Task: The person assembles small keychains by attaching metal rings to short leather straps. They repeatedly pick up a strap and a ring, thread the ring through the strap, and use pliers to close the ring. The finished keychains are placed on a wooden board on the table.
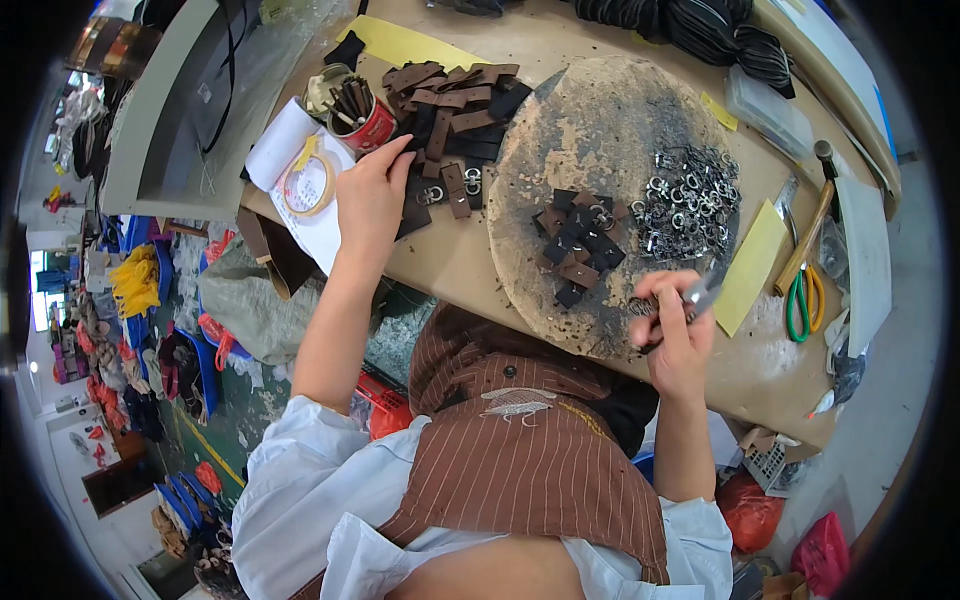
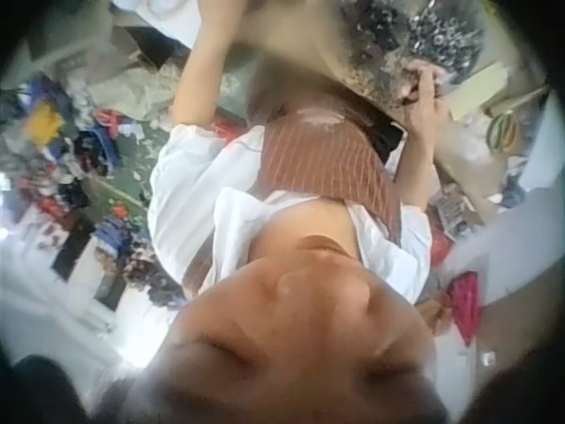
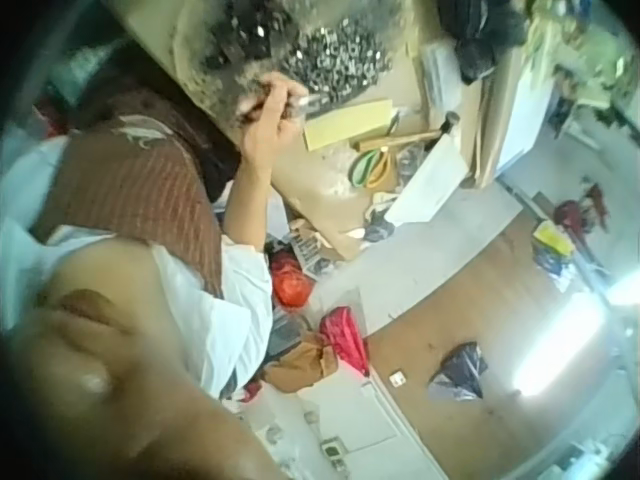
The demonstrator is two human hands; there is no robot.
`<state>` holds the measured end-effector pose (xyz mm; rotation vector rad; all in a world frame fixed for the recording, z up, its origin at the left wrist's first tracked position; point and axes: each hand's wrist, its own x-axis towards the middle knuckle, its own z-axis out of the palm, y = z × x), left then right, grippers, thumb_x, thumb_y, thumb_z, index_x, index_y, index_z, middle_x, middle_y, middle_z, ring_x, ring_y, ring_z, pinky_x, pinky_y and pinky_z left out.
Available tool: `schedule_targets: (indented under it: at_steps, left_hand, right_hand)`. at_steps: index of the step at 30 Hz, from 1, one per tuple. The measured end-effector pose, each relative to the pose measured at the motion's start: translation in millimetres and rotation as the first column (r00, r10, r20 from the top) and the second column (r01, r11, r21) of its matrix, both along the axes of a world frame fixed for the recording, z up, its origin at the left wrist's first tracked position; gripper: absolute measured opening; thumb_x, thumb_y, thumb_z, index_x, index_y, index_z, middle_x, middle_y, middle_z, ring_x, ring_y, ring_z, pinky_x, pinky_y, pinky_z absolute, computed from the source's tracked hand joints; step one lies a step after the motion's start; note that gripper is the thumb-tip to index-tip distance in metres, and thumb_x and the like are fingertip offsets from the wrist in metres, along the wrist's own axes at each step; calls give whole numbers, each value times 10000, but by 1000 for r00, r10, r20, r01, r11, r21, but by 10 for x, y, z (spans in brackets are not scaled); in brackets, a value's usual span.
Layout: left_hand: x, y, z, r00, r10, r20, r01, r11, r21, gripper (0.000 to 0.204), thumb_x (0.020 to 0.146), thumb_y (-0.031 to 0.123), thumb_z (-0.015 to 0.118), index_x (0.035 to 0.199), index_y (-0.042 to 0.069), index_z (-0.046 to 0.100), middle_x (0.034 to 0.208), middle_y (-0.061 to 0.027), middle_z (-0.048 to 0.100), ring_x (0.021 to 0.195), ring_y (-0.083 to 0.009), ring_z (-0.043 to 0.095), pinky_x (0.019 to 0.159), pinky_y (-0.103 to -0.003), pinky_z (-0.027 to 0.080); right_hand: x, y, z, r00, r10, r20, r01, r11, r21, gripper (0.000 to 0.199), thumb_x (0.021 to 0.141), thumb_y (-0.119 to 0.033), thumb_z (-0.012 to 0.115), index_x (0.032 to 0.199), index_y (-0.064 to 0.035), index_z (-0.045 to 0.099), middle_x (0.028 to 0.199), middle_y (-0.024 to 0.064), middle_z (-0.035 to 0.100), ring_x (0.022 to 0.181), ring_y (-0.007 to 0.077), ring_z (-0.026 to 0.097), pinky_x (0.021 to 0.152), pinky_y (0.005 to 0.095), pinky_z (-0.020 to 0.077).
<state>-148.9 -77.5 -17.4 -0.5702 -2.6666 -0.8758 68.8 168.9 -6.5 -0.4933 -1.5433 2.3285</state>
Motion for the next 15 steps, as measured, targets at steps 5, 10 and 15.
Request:
schedule_targets:
  at_steps: [5,10,15]
  left_hand:
    - [437,445,120,775,-392,496,-203,589,782,183,866,61,555,1005,-54,585,914,-62,647,786,-97,605,676,-225,500]
    - [925,761,225,402,-729,553,-250,494,833,211,892,82,515,1074,-13,567,997,-59,629,860,-98,599,720,-244,510]
    - [1144,808,347,361,-749,556,-243,500,831,248,903,84,507,1119,-30,550,993,-55,633,841,-69,587,701,-215,499]
  right_hand:
    - [-142,117,-110,968,31,248,-38,999,25,183,934,-162,454,995,-6,527,874,64,573,659,114,586,595,242,488]
    - [-182,-29,174,989,53,139,-57,998,26,227,898,-68,477,1088,41,539,974,99,571,885,206,614,764,308,518]
    - [-17,-155,543,959,280,40,-282,940,191,298,794,103,541,1084,31,536,930,122,614,727,172,634,600,245,522]
